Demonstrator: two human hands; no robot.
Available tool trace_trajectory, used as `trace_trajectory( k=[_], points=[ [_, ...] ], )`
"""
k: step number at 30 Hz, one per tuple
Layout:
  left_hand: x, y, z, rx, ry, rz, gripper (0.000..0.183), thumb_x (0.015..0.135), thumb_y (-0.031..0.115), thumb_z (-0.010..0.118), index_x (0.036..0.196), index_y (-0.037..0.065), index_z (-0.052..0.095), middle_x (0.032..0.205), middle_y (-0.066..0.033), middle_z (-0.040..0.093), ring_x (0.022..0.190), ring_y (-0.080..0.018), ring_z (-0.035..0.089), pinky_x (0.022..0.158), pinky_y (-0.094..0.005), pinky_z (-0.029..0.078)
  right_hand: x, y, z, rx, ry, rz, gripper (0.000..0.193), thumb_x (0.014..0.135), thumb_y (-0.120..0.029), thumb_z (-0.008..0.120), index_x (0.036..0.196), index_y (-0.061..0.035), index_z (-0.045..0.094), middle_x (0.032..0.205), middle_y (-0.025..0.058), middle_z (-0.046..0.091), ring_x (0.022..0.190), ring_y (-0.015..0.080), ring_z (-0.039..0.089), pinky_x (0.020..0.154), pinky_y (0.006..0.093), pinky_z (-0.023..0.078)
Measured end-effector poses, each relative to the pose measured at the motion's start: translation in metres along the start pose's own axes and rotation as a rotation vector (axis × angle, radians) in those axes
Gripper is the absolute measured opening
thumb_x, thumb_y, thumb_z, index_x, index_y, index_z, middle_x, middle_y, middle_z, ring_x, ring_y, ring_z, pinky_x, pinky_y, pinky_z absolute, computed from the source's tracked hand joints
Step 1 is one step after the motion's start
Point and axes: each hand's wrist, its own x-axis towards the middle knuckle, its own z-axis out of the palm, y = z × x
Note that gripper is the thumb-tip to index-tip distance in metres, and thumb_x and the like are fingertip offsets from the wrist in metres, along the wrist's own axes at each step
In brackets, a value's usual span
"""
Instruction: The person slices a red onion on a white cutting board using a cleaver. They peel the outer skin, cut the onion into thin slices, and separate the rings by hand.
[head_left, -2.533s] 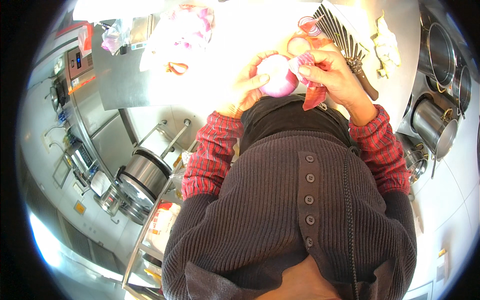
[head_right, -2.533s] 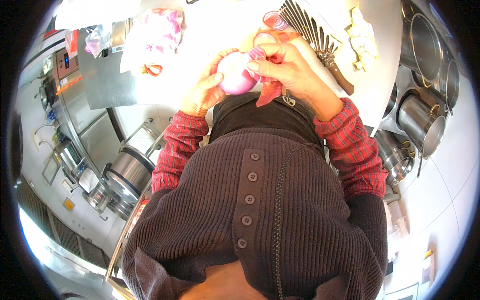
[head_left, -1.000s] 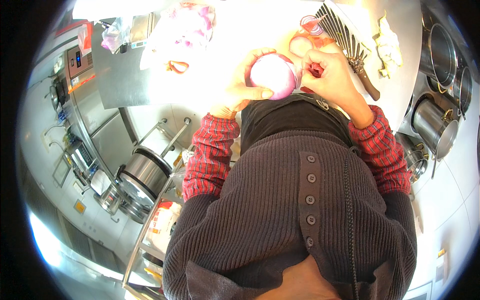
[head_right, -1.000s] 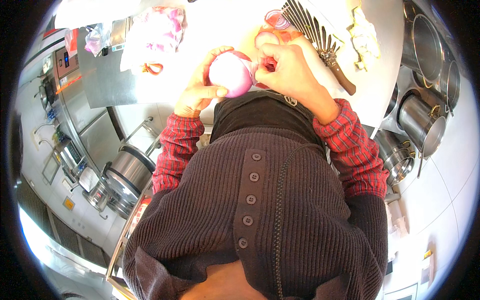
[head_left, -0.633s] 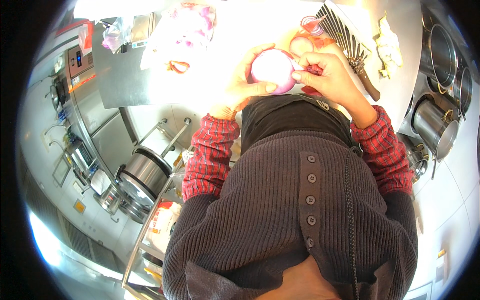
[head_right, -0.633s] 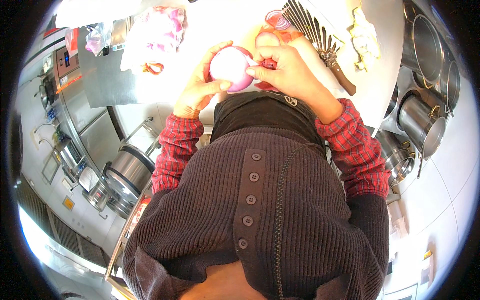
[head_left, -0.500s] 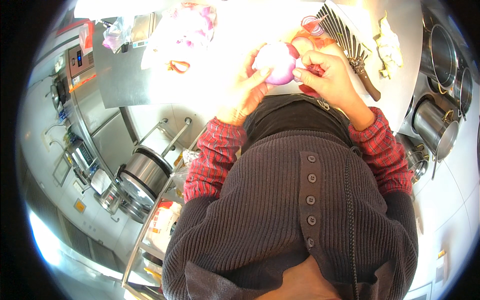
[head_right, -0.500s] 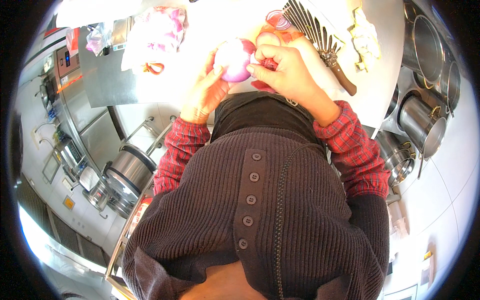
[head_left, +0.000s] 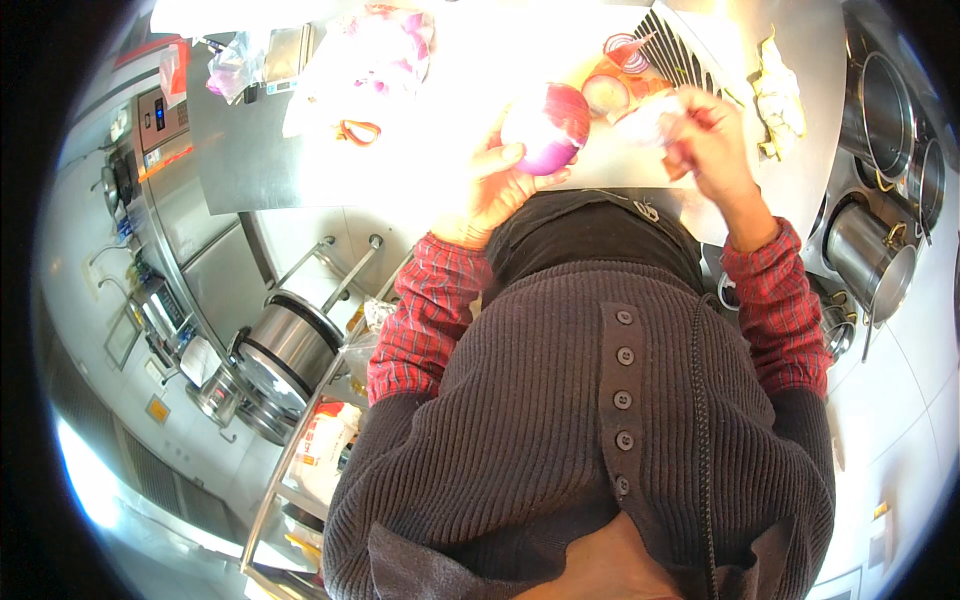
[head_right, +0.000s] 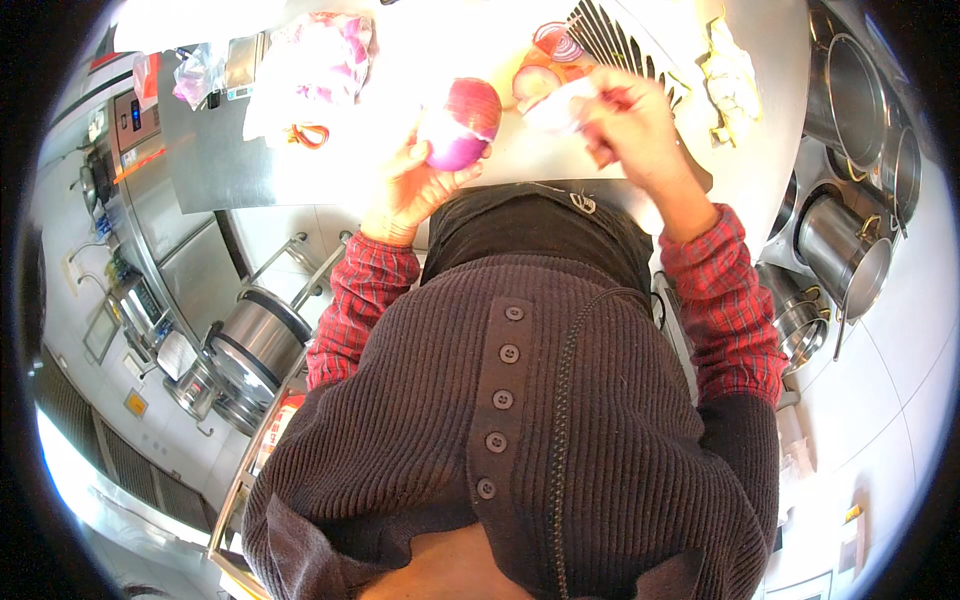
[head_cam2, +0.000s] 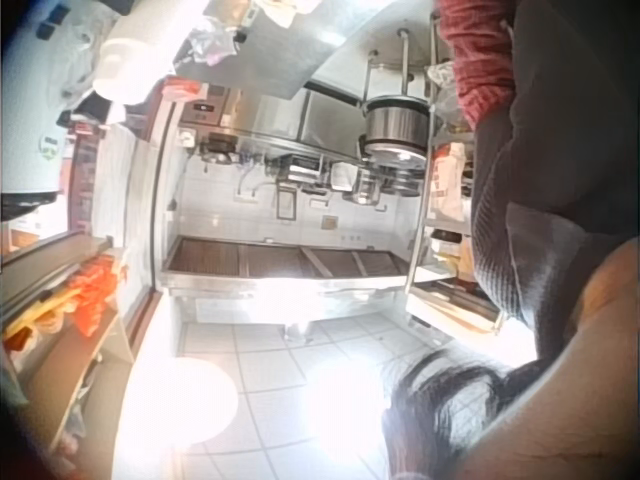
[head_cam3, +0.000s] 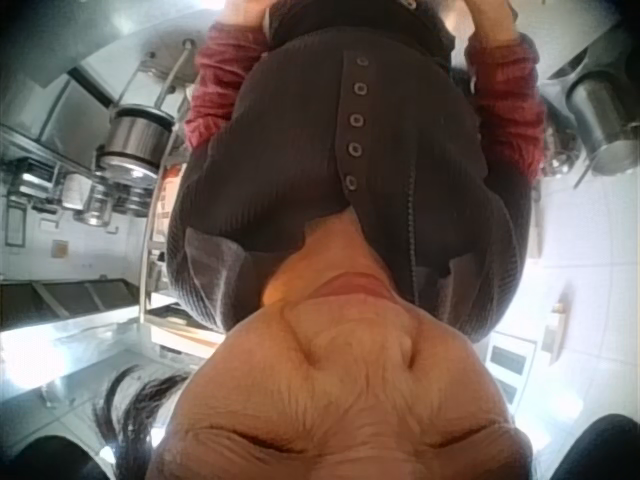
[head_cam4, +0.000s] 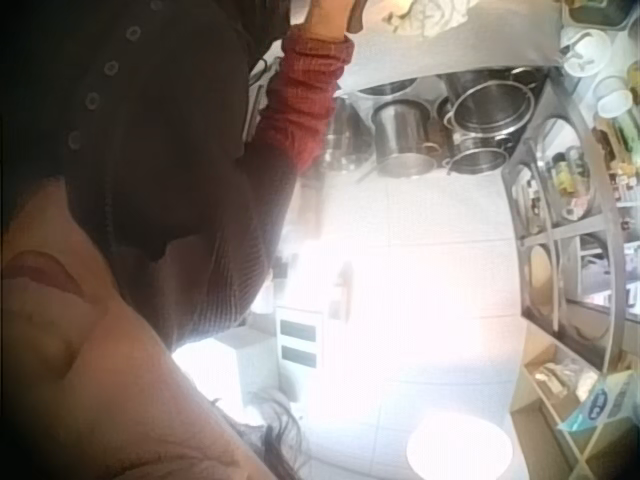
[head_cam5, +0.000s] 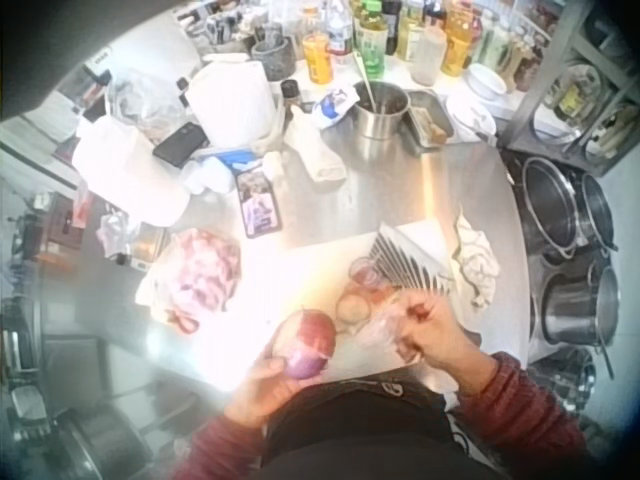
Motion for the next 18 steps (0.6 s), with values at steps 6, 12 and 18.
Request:
trace_trajectory(
  k=[6,12,18],
  points=[
    [-0.001,0.003,-0.012,-0.067,0.046,-0.096,0.069,0.094,0.027,0.070,0.147,-0.002,0.036,0.133,-0.0285,0.054,0.110,-0.0441,0.065,0.088,-0.0475,0.062,0.016,-0.007,-0.006,-0.206,0.035,-0.143,0.010,0.092,0.001,0.063,0.090,-0.0048,0.055,0.095,0.0062,0.068,0.058,0.0085,0.058,0.046,0.0242,0.048],
    [0.001,-0.001,0.005,0.087,0.195,-0.087,0.068,0.089,0.012,0.073,0.146,0.007,0.036,0.130,-0.0174,0.057,0.111,-0.0324,0.065,0.086,-0.0452,0.062,0.015,-0.009,0.032,-0.709,-0.113,-0.398,0.027,0.085,-0.008,0.073,0.111,-0.0052,0.065,0.098,0.0067,0.070,0.084,0.0148,0.067,0.082,0.0320,0.054],
    [0.000,0.004,0.020,0.344,0.216,-0.027,0.075,0.081,0.001,0.074,0.146,0.009,0.038,0.131,-0.0147,0.057,0.116,-0.0289,0.063,0.093,-0.0413,0.058,0.013,-0.012,0.051,-0.861,-0.166,-0.564,0.032,0.077,-0.015,0.077,0.105,-0.0032,0.065,0.086,0.0091,0.066,0.074,0.0235,0.065,0.068,0.0365,0.051]
  ],
)
